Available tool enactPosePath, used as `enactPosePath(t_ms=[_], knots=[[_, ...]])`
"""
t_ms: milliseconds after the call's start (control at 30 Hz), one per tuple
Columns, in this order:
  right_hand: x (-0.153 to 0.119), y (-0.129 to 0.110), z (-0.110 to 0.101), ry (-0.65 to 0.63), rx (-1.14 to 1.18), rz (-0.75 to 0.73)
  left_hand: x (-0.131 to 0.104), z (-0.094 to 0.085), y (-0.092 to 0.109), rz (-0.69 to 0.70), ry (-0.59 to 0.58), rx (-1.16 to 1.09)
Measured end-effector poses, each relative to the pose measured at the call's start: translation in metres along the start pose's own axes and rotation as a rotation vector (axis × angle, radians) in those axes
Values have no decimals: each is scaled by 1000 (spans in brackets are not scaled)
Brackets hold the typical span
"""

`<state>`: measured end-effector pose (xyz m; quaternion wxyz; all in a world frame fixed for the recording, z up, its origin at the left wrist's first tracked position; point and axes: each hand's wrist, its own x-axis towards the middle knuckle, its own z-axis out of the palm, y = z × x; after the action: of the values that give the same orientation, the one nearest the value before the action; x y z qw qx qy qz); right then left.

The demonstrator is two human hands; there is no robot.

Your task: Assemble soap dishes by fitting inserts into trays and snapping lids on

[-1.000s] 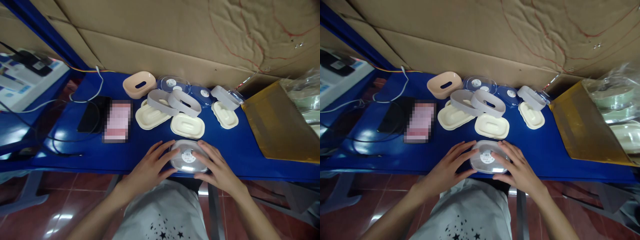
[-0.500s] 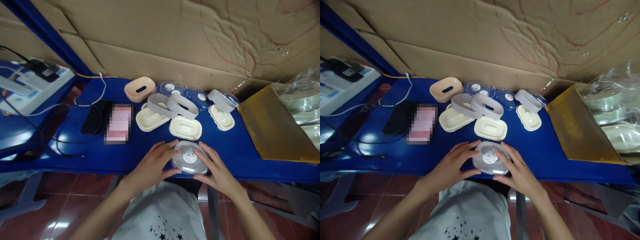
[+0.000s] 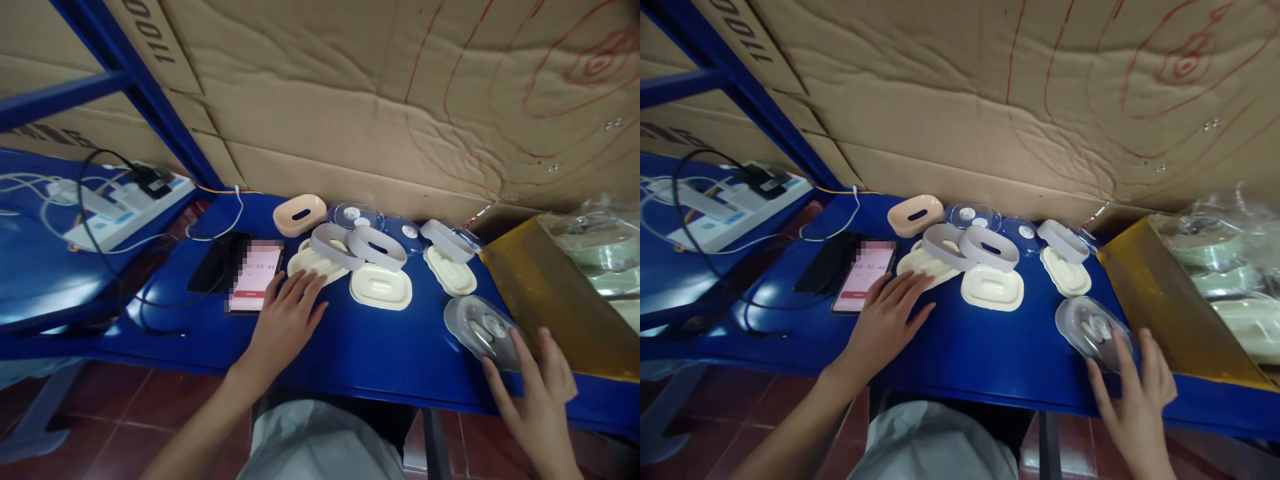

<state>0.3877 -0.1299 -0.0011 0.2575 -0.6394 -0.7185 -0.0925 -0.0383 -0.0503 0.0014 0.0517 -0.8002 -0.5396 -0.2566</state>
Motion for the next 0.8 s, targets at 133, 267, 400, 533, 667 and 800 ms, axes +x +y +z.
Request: enactPosePath(t_ms=[133, 267, 400, 533, 667, 800], knots=[[9, -40, 11, -17, 90, -39, -10, 0, 7, 67, -16, -74], [30, -76, 31, -119, 152, -218, -35, -13, 16, 79, -4, -182], [83, -90, 48, -149, 181, -356, -61, -30, 23, 117, -32, -273], [145, -91, 73, -224, 195, -430, -75, -35, 32, 200, -118, -375], [172, -91, 88, -214, 202, -409, -73, -25, 41, 233, -191, -404], [150, -96, 69, -129, 191, -392, -65, -13, 47, 212, -140, -380]])
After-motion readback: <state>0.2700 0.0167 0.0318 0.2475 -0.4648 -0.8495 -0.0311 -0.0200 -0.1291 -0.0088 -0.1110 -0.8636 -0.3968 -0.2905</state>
